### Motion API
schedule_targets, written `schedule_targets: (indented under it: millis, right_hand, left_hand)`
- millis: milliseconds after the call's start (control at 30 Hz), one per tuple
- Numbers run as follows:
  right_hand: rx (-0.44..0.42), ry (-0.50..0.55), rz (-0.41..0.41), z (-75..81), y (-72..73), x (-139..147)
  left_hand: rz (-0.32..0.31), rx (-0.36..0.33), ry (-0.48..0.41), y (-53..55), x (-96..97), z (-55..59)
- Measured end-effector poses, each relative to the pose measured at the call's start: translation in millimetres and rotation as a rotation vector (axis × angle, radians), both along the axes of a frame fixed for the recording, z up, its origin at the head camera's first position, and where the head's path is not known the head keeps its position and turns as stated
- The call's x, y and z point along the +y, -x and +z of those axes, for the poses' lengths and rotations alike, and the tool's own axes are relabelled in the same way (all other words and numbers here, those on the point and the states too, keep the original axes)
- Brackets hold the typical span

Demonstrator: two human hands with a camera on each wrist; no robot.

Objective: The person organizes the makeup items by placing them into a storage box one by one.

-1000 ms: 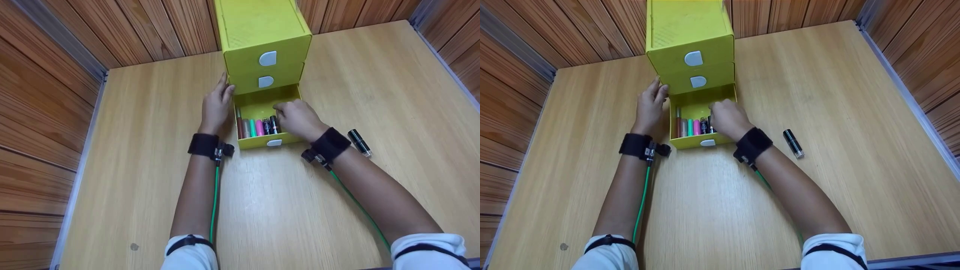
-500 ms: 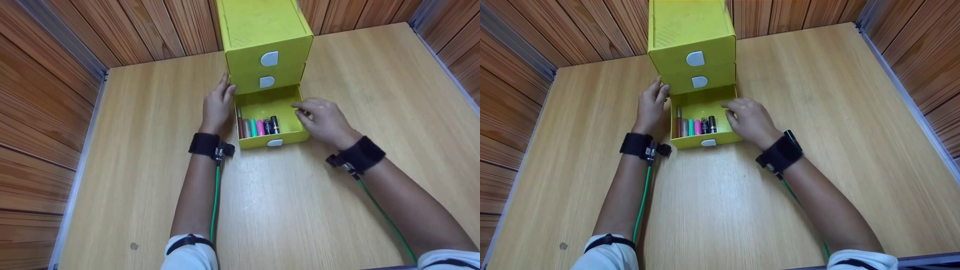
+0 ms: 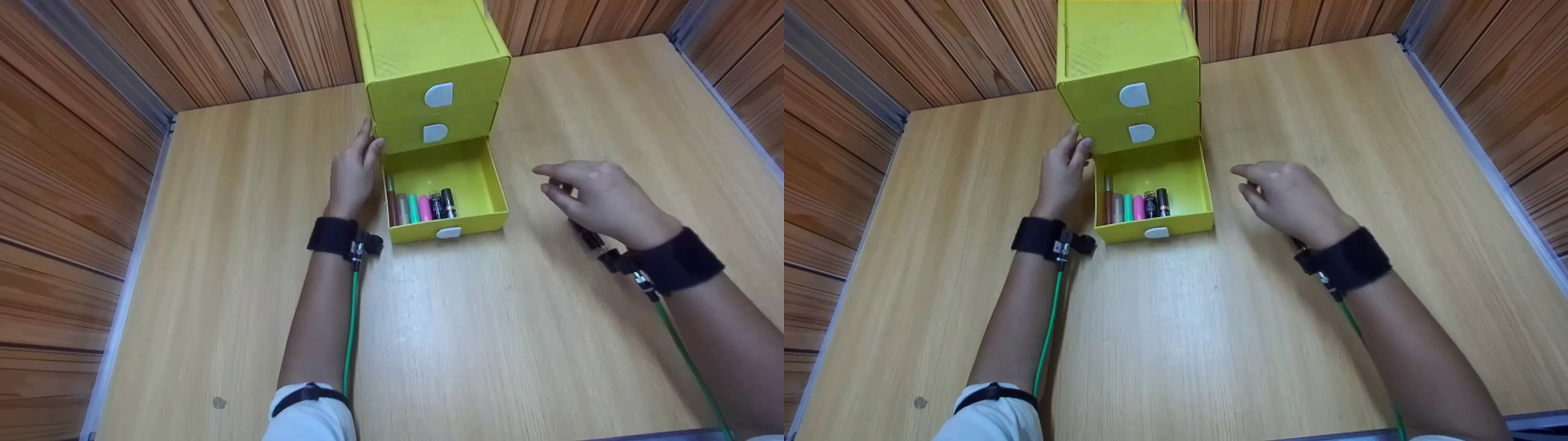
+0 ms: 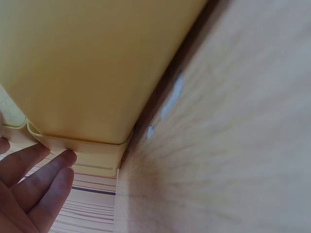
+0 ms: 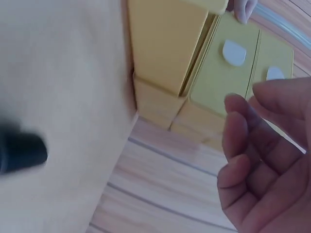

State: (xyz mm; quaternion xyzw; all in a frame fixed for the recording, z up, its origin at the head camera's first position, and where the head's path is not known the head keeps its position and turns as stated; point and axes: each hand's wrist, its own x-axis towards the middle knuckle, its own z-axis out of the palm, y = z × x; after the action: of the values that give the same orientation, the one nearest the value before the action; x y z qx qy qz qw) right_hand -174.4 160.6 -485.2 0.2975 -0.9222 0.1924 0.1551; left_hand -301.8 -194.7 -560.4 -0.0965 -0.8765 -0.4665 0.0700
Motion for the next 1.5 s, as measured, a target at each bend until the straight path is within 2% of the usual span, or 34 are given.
schedule_targets:
  millis: [100, 267, 533, 767, 1167, 1500]
  right_hand:
    - [-0.044, -0.054, -0.026, 1.4, -5.6, 10]
    - [-0.164, -0.142, -0.092, -3.1, -11.9, 19]
    - [-0.309, -0.259, -0.23, -10.2, -19.2, 31]
    - [-0.548, -0.318, -0.307, -17.6, -22.2, 41]
    - [-0.63, -0.305, -0.332, -27.4, -20.4, 42]
    - [-0.663, -0.243, -0.345, -22.8, -16.7, 38]
  left_hand:
    - [-0.001, 0.016, 0.011, 1.2, -0.5, -0.1]
    - [-0.004, 0.007, -0.002, 1.7, -2.1, 0.1]
    - [0.006, -0.009, -0.02, 1.3, -5.7, 0.2]
    - [0.002, 0.001, -0.03, 2.0, -5.8, 1.2]
    - [0.012, 0.005, 0.016, 1.9, -8.4, 0.6]
    - [0.017, -0.005, 0.001, 0.2, -10.0, 1.4]
